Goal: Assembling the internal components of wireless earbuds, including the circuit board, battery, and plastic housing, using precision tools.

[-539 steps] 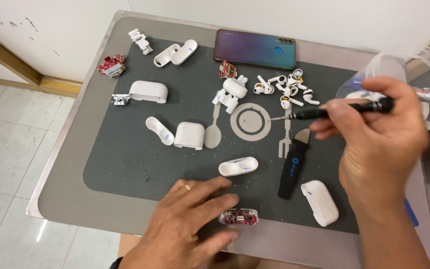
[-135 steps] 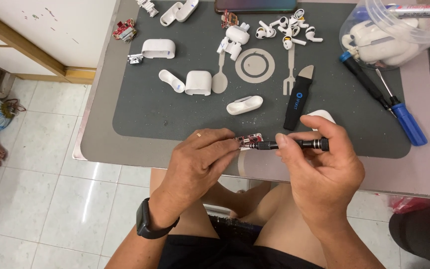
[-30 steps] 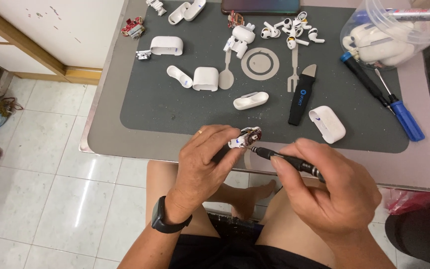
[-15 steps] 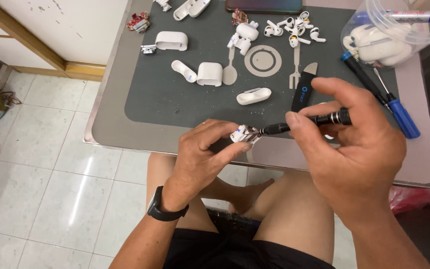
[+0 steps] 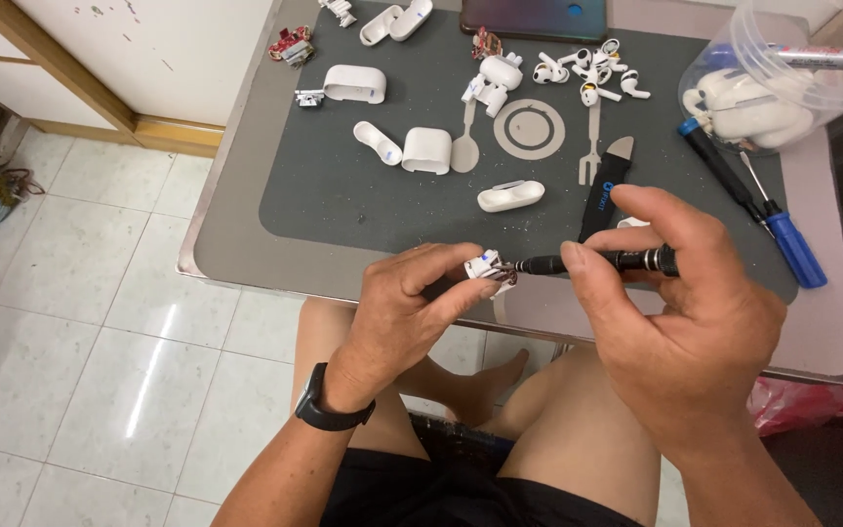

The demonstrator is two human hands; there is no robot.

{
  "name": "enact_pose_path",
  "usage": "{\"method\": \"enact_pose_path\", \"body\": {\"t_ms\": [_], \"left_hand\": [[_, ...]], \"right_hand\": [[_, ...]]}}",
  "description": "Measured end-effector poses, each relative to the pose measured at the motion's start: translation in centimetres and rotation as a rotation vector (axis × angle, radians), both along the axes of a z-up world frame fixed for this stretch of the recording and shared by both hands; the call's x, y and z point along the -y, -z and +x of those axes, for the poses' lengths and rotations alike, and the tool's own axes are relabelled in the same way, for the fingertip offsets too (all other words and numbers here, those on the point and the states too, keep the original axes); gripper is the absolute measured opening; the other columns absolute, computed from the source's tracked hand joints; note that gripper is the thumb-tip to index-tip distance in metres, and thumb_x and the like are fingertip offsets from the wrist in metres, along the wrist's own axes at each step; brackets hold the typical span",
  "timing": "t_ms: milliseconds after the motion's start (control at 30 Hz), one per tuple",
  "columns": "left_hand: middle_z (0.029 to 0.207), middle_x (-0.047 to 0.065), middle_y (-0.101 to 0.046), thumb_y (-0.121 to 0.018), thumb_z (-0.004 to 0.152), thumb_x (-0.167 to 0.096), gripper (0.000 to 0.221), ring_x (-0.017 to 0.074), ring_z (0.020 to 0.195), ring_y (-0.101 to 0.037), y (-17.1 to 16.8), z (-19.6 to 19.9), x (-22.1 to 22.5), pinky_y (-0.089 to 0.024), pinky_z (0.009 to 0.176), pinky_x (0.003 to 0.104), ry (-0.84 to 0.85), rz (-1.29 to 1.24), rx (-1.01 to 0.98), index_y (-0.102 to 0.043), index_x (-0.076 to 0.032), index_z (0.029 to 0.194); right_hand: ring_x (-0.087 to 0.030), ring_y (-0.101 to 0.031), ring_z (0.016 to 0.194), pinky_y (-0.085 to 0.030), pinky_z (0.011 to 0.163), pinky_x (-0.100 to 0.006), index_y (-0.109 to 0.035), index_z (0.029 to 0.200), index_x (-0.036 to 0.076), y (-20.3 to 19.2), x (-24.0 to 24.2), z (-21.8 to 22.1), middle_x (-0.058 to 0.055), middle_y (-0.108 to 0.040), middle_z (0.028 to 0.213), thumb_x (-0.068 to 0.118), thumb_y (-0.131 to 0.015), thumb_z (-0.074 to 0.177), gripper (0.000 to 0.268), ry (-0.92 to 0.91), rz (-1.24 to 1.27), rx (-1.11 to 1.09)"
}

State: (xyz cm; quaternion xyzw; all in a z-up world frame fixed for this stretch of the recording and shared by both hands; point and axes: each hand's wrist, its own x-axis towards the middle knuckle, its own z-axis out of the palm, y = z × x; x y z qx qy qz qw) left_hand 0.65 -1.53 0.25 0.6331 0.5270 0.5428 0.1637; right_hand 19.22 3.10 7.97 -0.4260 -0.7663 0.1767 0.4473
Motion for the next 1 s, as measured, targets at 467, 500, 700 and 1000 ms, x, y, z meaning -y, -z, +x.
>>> {"method": "enact_pose_path", "body": {"t_ms": [467,500,700,1000], "left_hand": [[0.109,0.015,-0.074,-0.077,0.092,-0.008,0.023,0.0268,0.102,-0.075,0.8,0.1,-0.3,-0.062,0.099,0.034,0.001,0.159,-0.104,-0.069,0.000,0.111],[0.110,0.014,-0.075,-0.076,0.093,-0.009,0.022,0.0269,0.104,-0.075,0.8,0.1,-0.3,-0.062,0.101,0.035,-0.003,0.156,-0.122,-0.070,0.000,0.112],[0.112,0.013,-0.075,-0.075,0.094,-0.010,0.022,0.0249,0.104,-0.075,1.6,0.0,-0.3,-0.062,0.096,0.031,-0.014,0.109,-0.077,-0.069,-0.002,0.114],[0.105,0.016,-0.079,-0.081,0.084,-0.005,0.027,0.0359,0.088,-0.078,1.0,0.8,-0.8,-0.068,0.072,0.045,-0.111,-0.019,0.180,-0.075,-0.008,0.110]], "right_hand": [[-0.014,-0.074,0.086,-0.059,0.081,-0.030,-0.070,0.125,0.002,0.7,-1.0,1.6,-0.004,-0.078,0.101,0.008,-0.086,0.097,0.032,-0.197,0.345,0.252],[-0.015,-0.076,0.087,-0.060,0.077,-0.030,-0.071,0.122,0.003,0.7,-1.1,1.7,-0.005,-0.079,0.104,0.011,-0.086,0.097,0.030,-0.259,0.438,0.299],[-0.019,-0.066,0.073,-0.047,0.055,-0.035,-0.065,0.095,0.014,0.5,-0.3,3.2,0.006,-0.071,0.090,0.028,-0.067,0.099,0.014,-0.228,0.157,0.575],[-0.020,-0.066,0.064,-0.053,0.070,-0.039,-0.056,0.096,0.022,-1.9,2.3,6.0,-0.003,-0.064,0.071,0.038,-0.056,0.094,0.015,-0.099,-0.228,0.661]]}}
